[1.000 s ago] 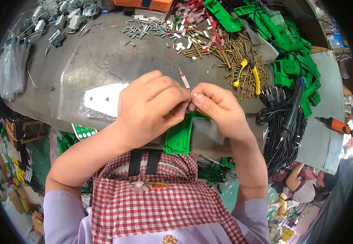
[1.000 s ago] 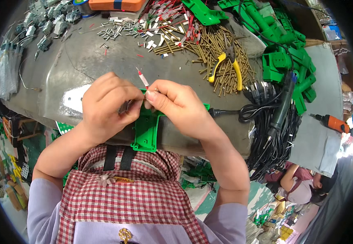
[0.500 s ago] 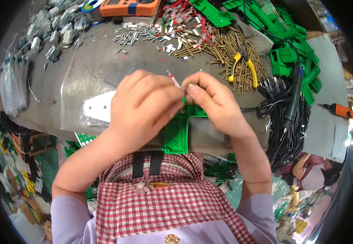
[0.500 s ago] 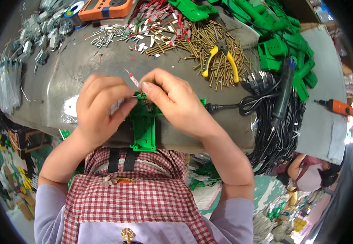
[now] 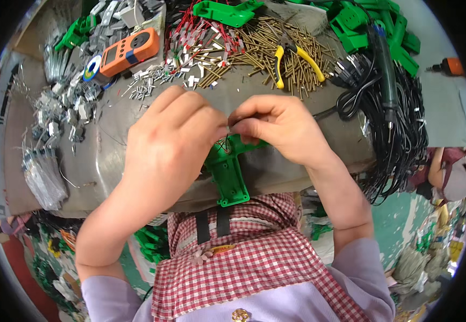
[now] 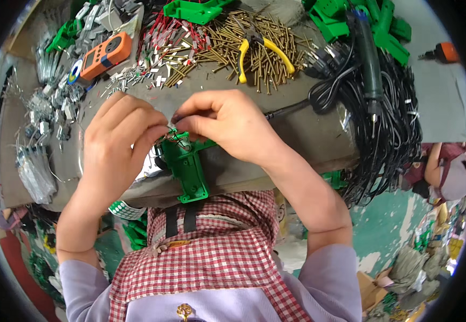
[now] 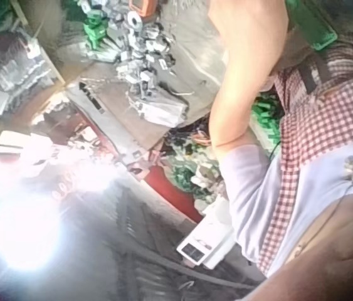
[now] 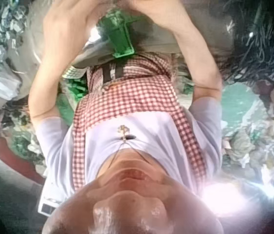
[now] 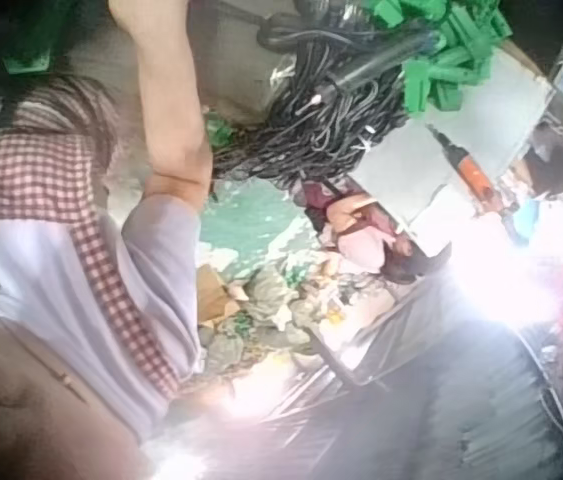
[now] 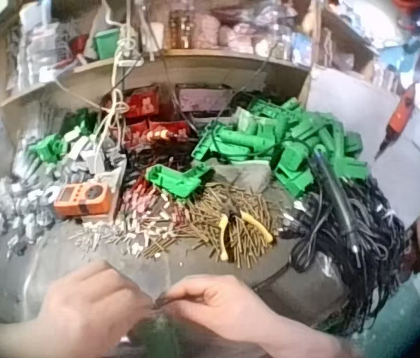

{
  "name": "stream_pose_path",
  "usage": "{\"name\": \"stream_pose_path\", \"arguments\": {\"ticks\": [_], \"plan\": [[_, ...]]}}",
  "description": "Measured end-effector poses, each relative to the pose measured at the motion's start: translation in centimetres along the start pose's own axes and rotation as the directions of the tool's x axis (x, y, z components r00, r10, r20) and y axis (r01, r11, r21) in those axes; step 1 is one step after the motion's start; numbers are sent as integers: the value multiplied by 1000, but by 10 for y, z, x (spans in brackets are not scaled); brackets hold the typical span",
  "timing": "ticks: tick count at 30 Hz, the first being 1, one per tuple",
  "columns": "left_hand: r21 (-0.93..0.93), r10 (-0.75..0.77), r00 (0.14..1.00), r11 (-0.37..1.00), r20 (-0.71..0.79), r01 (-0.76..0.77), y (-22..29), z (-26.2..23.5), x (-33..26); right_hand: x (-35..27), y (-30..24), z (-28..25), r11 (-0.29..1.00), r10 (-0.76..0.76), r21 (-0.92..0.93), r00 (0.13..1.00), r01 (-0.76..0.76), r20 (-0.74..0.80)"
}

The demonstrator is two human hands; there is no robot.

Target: Assembling the internal motor, circuit board, and plastic housing of a green handheld tool using a soldering iron and electric screwdriver.

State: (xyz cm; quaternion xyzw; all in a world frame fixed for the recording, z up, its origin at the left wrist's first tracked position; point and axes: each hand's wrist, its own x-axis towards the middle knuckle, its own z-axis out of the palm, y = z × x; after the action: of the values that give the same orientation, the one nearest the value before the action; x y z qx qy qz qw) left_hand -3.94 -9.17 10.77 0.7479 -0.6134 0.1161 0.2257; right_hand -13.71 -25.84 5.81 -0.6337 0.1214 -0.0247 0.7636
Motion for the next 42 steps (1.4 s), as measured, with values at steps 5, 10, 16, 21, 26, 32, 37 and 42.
{"name": "stream_pose_path", "arguments": {"ticks": [5,10,16,21,26,32,37,42], "plan": [[-116,-95,995,989,-1,94,-5,14,1,6,12,-5,951,-159,-246,978,189,138],[114,288,949,955,-132,-274,-20,18,8,11,18,-7,966,-114,-213,982,144,148],[87,301,949,952,-91,-294,-27,16,7,9,9,-12,968,-80,-211,966,134,248],[40,279,949,960,-149,-276,-25,19,6,9,13,-10,985,-140,-62,958,160,252],[-97,153,982,982,-107,-164,-21,18,4,7,12,-12,994,-92,-34,961,104,262],[-58,152,980,985,-132,-161,-21,19,3,13,20,-4,980,-173,-59,965,188,199],[95,94,992,992,-87,-85,-10,13,15,8,13,16,417,-746,-723,661,551,74],[-531,-457,682,429,570,731,-27,9,21,9,19,8,401,-797,-686,601,607,66]]}}
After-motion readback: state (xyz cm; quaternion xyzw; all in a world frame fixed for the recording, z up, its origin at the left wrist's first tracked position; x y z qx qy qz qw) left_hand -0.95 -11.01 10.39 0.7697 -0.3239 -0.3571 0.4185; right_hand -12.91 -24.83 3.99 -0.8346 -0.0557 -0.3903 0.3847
